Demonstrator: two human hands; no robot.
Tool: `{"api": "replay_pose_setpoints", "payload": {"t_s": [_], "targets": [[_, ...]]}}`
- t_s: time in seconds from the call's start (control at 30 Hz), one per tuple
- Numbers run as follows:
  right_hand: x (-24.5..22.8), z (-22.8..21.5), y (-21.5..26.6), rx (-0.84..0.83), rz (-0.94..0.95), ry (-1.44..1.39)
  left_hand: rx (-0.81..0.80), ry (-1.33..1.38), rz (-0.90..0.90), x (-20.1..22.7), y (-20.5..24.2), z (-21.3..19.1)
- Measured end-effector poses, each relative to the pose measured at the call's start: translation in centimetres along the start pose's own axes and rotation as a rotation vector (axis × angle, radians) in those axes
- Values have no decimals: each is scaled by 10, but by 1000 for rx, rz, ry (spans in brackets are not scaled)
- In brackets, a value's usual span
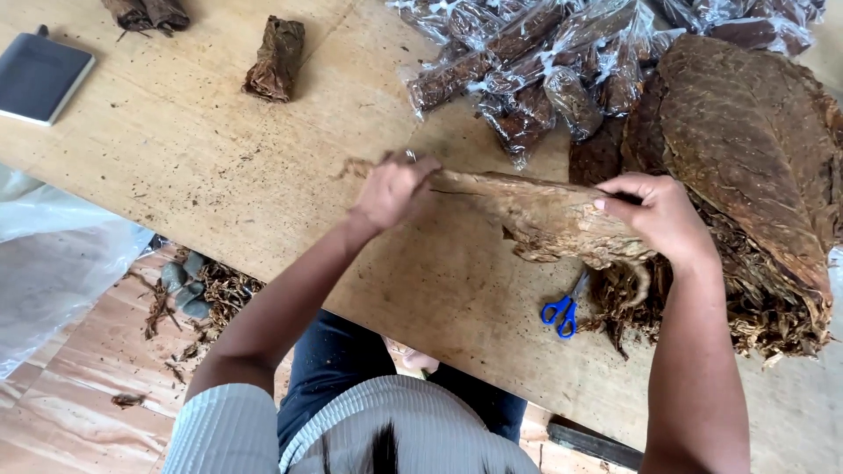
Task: The person repeatedly folds large dried leaves into compact bundles on a wooden table. They pick up a leaf, fold it several times, and place the finished bundle aside. The process is repeated multiple times throughout the clip.
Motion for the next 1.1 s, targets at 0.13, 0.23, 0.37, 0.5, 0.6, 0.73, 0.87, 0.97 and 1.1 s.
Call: {"api": "replay_pose_setpoints", "payload": {"t_s": [0.13,0.23,0.37,0.5,0.6,0.73,0.87,0.97,1.1], "targets": [[-4,10,-4,60,44,261,76,-347,-70,1,-17,-35],[-5,14,-12,150,76,495,67,-471,-138,-15,-34,-33],[18,19,-22,258,179,329,72,-303,-421,-64,-37,-11],[-6,11,-7,460,-117,-423,439,322,-332,-37,-20,-28],[20,35,-1,647,-132,-667,659,779,-336,-28,15,-14],[50,106,16,758,87,-968,1041,1518,-607,-46,70,39],[57,159,27,488,285,-1111,1156,1645,-934,-69,101,63],[36,167,34,95,386,-518,1202,1606,-945,-81,106,66],[-50,125,27,185,85,-74,1011,1432,-796,-69,80,58]]}}
Point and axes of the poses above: each hand's wrist, its own y-axis away from the middle knuckle, its own z-axis out of the palm, x = y × z, the point moved 8 cm from there along -y, towards the middle knuckle, and after that the axes turned 12 degrees about y, right-handed, at the moved point
